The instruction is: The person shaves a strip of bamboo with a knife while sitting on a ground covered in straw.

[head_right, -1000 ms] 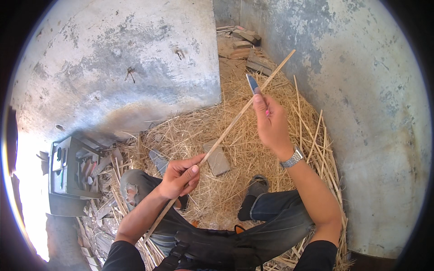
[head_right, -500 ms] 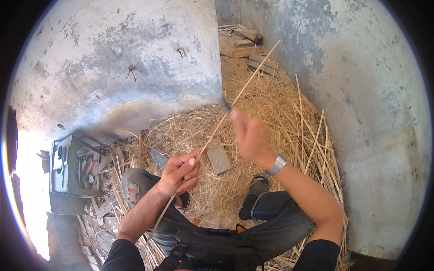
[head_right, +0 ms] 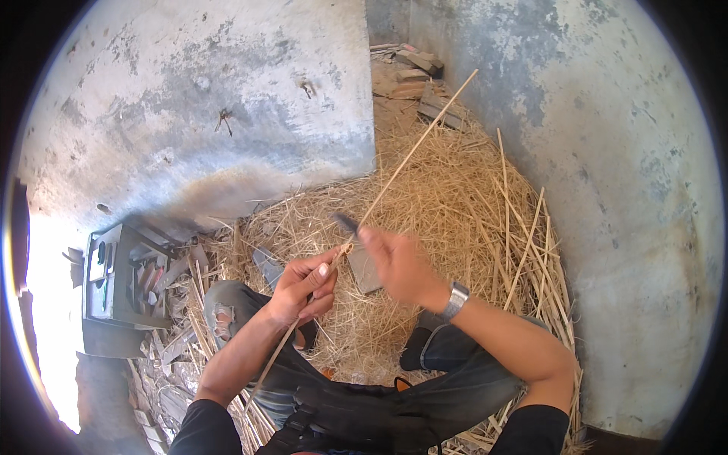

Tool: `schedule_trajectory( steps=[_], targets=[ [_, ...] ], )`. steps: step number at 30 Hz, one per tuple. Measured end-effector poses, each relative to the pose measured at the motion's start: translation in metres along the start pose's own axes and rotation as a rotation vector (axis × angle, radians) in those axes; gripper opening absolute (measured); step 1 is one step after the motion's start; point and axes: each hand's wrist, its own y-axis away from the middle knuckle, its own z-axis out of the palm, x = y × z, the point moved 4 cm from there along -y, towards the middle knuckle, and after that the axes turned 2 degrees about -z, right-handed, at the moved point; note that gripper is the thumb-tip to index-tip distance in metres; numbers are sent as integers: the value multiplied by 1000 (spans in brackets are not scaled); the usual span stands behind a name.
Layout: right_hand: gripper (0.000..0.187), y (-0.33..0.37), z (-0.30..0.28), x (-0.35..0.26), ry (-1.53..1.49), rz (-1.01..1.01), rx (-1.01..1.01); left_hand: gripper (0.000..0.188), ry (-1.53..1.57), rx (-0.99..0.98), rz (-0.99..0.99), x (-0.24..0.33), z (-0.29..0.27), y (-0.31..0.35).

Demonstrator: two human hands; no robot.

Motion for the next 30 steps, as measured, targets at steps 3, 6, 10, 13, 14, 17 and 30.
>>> schedule_trajectory(
  steps=[3,6,10,13,14,17,30],
  targets=[
    [51,-16,-20,14,15,-40,165,34,22,11,-2,4,8,0],
    [54,12,20,2,-5,-179,2,36,-28,2,29,-1,1,-5],
    [55,4,22,17,-125,20,-200,41,-67,35,33,-3,-5,-8],
    [56,0,12,21,-715,409,-405,44,-295,75,135,5,7,-8],
    [53,-1,7,15,-670,378,-338,44,-295,76,135,4,7,-8],
    [44,-4,6,5,-457,189,-212,47,-476,143,169,0,5,-7],
    [24,26,9,-3,-323,15,-535,41,-429,343,255,23,-26,-9]
  ],
)
